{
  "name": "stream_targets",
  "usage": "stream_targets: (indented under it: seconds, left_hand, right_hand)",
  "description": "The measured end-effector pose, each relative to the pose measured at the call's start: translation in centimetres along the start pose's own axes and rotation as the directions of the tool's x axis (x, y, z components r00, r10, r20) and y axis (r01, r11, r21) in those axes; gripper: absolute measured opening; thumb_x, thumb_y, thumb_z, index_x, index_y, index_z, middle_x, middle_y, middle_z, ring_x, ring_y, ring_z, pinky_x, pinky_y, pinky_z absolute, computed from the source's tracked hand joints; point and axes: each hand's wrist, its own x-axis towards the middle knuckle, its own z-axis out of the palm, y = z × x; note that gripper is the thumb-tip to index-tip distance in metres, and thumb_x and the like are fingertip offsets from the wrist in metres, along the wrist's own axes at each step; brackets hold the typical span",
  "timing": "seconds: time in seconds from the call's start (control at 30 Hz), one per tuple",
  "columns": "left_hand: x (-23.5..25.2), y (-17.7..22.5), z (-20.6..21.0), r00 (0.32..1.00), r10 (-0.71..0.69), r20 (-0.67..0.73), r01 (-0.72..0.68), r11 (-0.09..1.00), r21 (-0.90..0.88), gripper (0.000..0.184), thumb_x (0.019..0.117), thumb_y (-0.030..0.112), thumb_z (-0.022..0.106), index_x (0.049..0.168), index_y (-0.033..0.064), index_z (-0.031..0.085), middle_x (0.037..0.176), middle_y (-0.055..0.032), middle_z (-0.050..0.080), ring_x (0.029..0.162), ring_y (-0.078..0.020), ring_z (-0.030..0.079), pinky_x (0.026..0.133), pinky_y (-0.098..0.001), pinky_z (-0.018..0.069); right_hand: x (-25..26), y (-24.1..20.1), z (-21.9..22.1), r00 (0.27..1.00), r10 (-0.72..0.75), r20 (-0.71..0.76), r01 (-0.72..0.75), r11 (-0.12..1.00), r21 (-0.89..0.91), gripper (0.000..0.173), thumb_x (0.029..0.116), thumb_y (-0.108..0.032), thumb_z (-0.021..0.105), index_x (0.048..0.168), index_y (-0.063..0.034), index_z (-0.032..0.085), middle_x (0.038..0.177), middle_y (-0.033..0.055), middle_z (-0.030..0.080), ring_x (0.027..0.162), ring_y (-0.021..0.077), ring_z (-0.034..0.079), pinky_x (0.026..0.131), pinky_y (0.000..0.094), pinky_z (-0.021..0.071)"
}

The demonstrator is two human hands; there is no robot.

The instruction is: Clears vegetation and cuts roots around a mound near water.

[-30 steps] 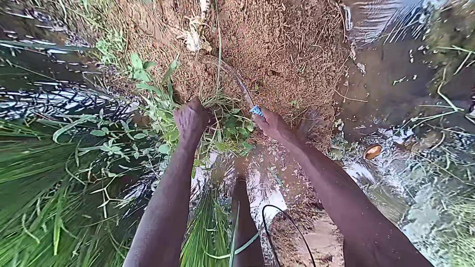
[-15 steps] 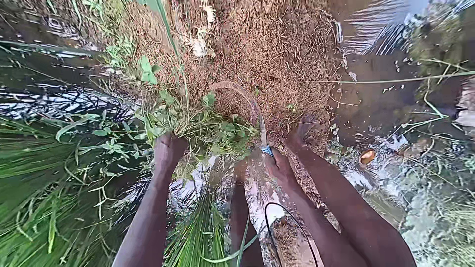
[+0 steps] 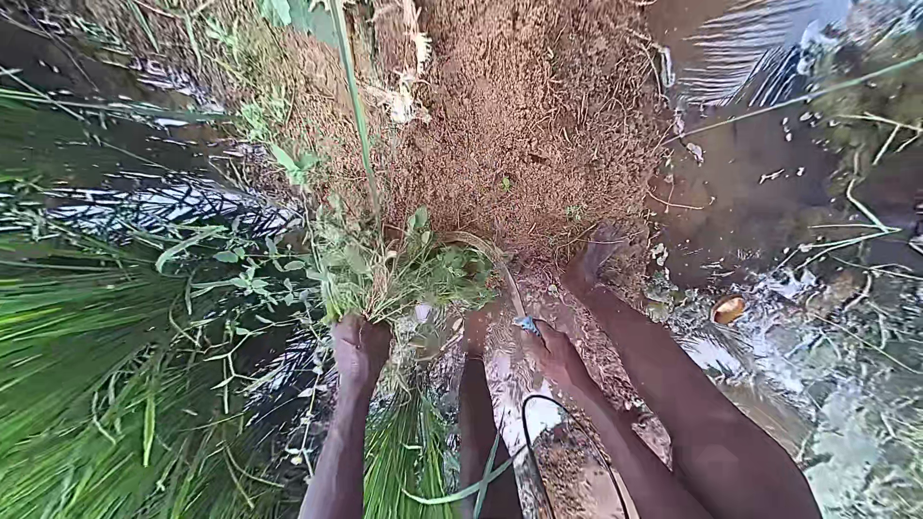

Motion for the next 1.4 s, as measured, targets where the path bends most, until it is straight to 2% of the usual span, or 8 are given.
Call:
stream_targets:
  seconds: [0.17, 0.33, 0.47, 0.6, 0.87, 1.07, 1.23, 1.4]
  left_hand:
    - [-0.5, -2.4, 1.8, 0.998, -0.055, 0.003, 0.055, 0.998, 0.032, 0.037, 0.1008, 0.012, 0.057, 0.126, -0.0146, 0.058, 0.122, -0.0392, 0.060, 0.122, -0.0522, 0.057, 0.105, -0.0652, 0.0406]
    - [7.2, 1.7, -0.8, 0.899, 0.386, -0.206, -0.369, 0.922, 0.117, 0.040, 0.0890, 0.012, 0.072, 0.124, -0.0068, 0.064, 0.139, -0.0334, 0.052, 0.137, -0.0537, 0.041, 0.109, -0.0762, 0.0268]
    - [14.7, 9.2, -2.2, 0.758, 0.640, -0.126, -0.597, 0.758, 0.263, 0.049, 0.0856, 0.015, 0.073, 0.130, -0.0042, 0.062, 0.160, -0.0298, 0.030, 0.150, -0.0514, 0.024, 0.117, -0.0725, 0.0190]
    - [17.7, 11.8, -1.5, 0.836, 0.548, -0.029, -0.520, 0.807, 0.279, 0.079, 0.0880, 0.025, 0.072, 0.152, -0.0053, 0.037, 0.162, -0.0318, 0.026, 0.148, -0.0520, 0.028, 0.115, -0.0736, 0.0218]
    - [13.9, 7.3, 0.1, 0.930, 0.364, -0.052, -0.317, 0.865, 0.389, 0.046, 0.0967, 0.026, 0.065, 0.122, -0.0108, 0.056, 0.105, -0.0366, 0.066, 0.106, -0.0557, 0.063, 0.096, -0.0727, 0.0403]
    - [9.5, 0.7, 3.1, 0.972, 0.236, 0.020, -0.234, 0.941, 0.244, 0.048, 0.0962, 0.019, 0.067, 0.131, -0.0107, 0.054, 0.111, -0.0362, 0.065, 0.113, -0.0535, 0.061, 0.106, -0.0684, 0.0369]
    - [8.1, -0.2, 4.2, 0.980, 0.195, 0.050, -0.201, 0.962, 0.184, 0.039, 0.0956, 0.016, 0.069, 0.118, -0.0145, 0.062, 0.114, -0.0354, 0.065, 0.120, -0.0517, 0.058, 0.115, -0.0638, 0.0298]
    - [8.1, -1.3, 5.3, 0.930, 0.366, -0.040, -0.363, 0.929, 0.067, 0.041, 0.0911, 0.008, 0.070, 0.124, -0.0150, 0.059, 0.122, -0.0370, 0.062, 0.120, -0.0536, 0.058, 0.107, -0.0703, 0.0346]
  right_hand:
    - [1.4, -2.0, -0.9, 0.980, -0.137, -0.144, 0.170, 0.954, 0.247, 0.040, 0.1056, -0.029, 0.045, 0.124, 0.0023, 0.061, 0.074, 0.0044, 0.063, 0.058, 0.0137, 0.061, 0.058, 0.0340, 0.0554]
    - [1.8, -2.7, -2.5, 0.964, -0.096, -0.247, 0.183, 0.914, 0.362, 0.037, 0.1056, -0.027, 0.045, 0.120, 0.0020, 0.062, 0.075, 0.0005, 0.063, 0.057, 0.0081, 0.060, 0.055, 0.0273, 0.0554]
    - [2.0, -2.4, -2.5, 0.962, -0.096, -0.257, 0.200, 0.887, 0.416, 0.033, 0.1065, -0.024, 0.044, 0.115, 0.0017, 0.062, 0.071, -0.0003, 0.063, 0.054, 0.0085, 0.061, 0.052, 0.0268, 0.0555]
    - [1.9, -2.5, -2.1, 0.969, -0.099, -0.228, 0.189, 0.891, 0.414, 0.033, 0.1057, -0.026, 0.046, 0.115, 0.0000, 0.063, 0.073, -0.0004, 0.063, 0.055, 0.0078, 0.060, 0.052, 0.0255, 0.0546]
    - [4.3, -4.7, -2.1, 0.969, -0.183, -0.167, 0.233, 0.902, 0.363, 0.038, 0.1043, -0.036, 0.049, 0.118, -0.0049, 0.064, 0.071, 0.0001, 0.063, 0.055, 0.0091, 0.061, 0.054, 0.0276, 0.0552]
    - [11.7, -10.9, -2.9, 0.958, -0.264, 0.115, 0.249, 0.960, 0.130, 0.039, 0.1081, -0.040, 0.048, 0.118, -0.0045, 0.063, 0.073, 0.0094, 0.062, 0.056, 0.0207, 0.060, 0.057, 0.0408, 0.0542]
    - [9.9, -7.3, -9.2, 0.950, -0.254, 0.183, 0.297, 0.917, -0.266, 0.035, 0.1081, -0.031, 0.049, 0.125, -0.0028, 0.063, 0.086, 0.0171, 0.066, 0.074, 0.0303, 0.065, 0.071, 0.0527, 0.0527]
    - [6.1, -4.3, -13.2, 0.969, -0.231, 0.089, 0.245, 0.945, -0.215, 0.028, 0.1069, -0.027, 0.052, 0.115, -0.0021, 0.063, 0.069, 0.0070, 0.059, 0.053, 0.0142, 0.057, 0.052, 0.0326, 0.0520]
